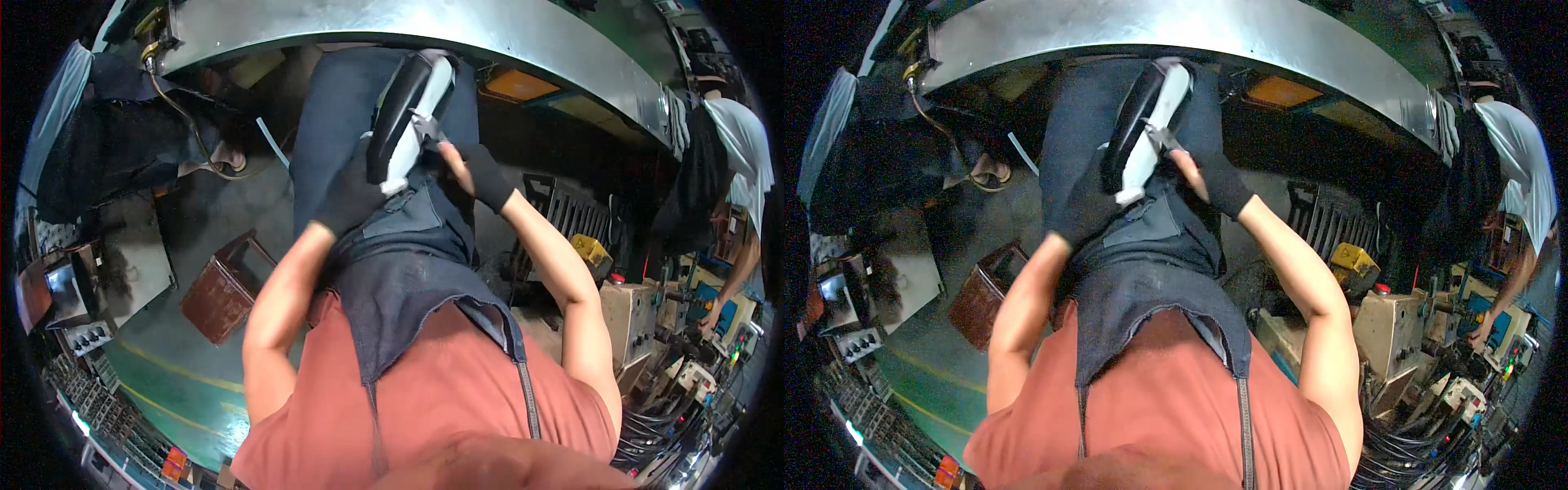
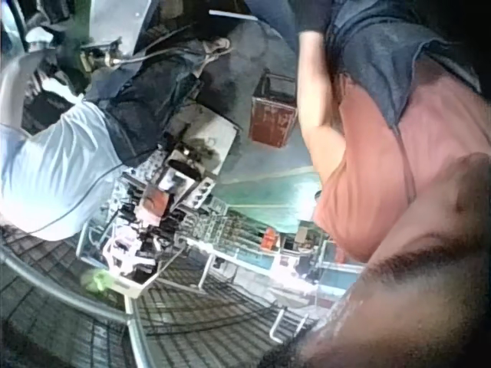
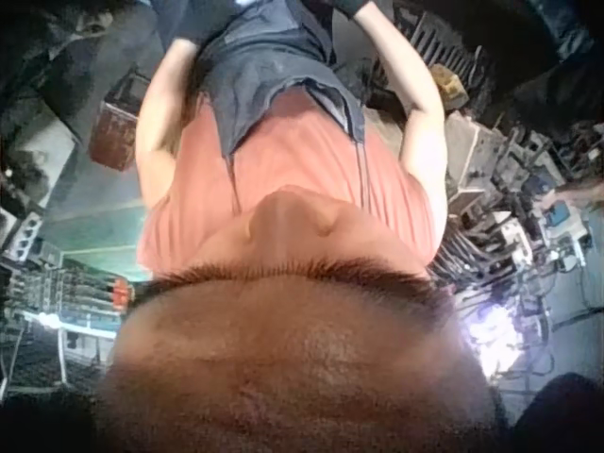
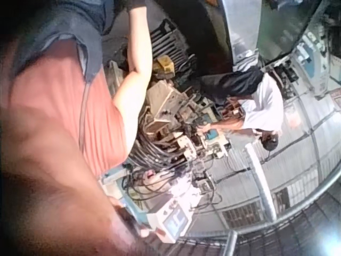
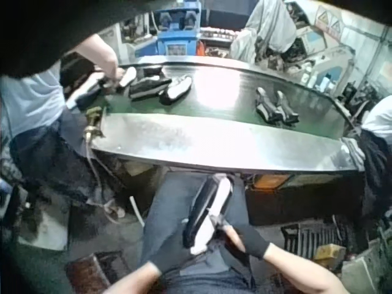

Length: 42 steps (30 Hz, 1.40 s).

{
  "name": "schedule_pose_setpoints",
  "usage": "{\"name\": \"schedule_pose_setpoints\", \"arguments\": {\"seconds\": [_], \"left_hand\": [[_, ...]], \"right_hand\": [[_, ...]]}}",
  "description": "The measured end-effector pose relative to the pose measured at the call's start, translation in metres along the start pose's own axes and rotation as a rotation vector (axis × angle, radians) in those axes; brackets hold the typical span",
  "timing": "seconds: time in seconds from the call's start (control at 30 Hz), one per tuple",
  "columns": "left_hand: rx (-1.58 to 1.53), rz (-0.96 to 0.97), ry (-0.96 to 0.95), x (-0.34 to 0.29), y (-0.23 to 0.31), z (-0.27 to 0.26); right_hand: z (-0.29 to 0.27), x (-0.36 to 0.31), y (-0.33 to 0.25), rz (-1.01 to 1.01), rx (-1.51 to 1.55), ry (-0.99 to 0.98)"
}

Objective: The person uses a pair of pliers to trim excess material from the white soles of black shoes. They repeatedly pick up shoes from a nearby metal table, hold them on their lap, and scrape the sole edges with the tool before placing them back on the table.

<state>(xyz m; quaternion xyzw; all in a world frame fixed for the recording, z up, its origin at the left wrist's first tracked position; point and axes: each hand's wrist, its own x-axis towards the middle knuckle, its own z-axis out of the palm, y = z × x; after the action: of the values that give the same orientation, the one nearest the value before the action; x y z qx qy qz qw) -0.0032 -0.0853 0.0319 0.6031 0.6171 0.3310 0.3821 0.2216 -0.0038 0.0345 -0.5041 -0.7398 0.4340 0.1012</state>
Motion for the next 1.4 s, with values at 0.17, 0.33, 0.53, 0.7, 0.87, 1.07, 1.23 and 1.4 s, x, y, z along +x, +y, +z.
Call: {"name": "schedule_pose_setpoints", "arguments": {"seconds": [0.17,0.33,0.53,0.7,0.87,1.07,1.23,1.4], "left_hand": [[-0.172,0.071,0.039,0.014,0.035,-0.131],[0.061,0.154,0.416,0.079,0.022,-0.018],[-0.338,-0.311,-0.086,0.058,-0.037,0.009],[-0.207,0.039,-0.018,0.025,0.006,0.04],[0.143,0.157,0.103,0.024,-0.027,0.063],[-0.223,-0.165,0.257,0.069,-0.02,0.061],[-0.086,-0.01,0.305,0.061,-0.061,0.059],[-0.21,0.193,0.057,0.092,-0.085,0.033]], "right_hand": [[-0.028,-0.049,0.026,0.121,0.384,0.104],[-0.029,-0.065,-0.022,0.326,0.551,0.01],[-0.041,-0.05,-0.011,0.222,0.453,-0.13],[-0.071,0.002,-0.051,-0.058,-0.381,-0.371],[-0.051,0.02,0.002,-0.411,-0.732,-0.084],[-0.073,0.026,-0.006,0.355,0.307,-0.725],[-0.085,0.041,-0.078,-0.288,-0.88,-0.506],[-0.044,0.02,-0.098,-0.699,-0.688,-0.334]]}}
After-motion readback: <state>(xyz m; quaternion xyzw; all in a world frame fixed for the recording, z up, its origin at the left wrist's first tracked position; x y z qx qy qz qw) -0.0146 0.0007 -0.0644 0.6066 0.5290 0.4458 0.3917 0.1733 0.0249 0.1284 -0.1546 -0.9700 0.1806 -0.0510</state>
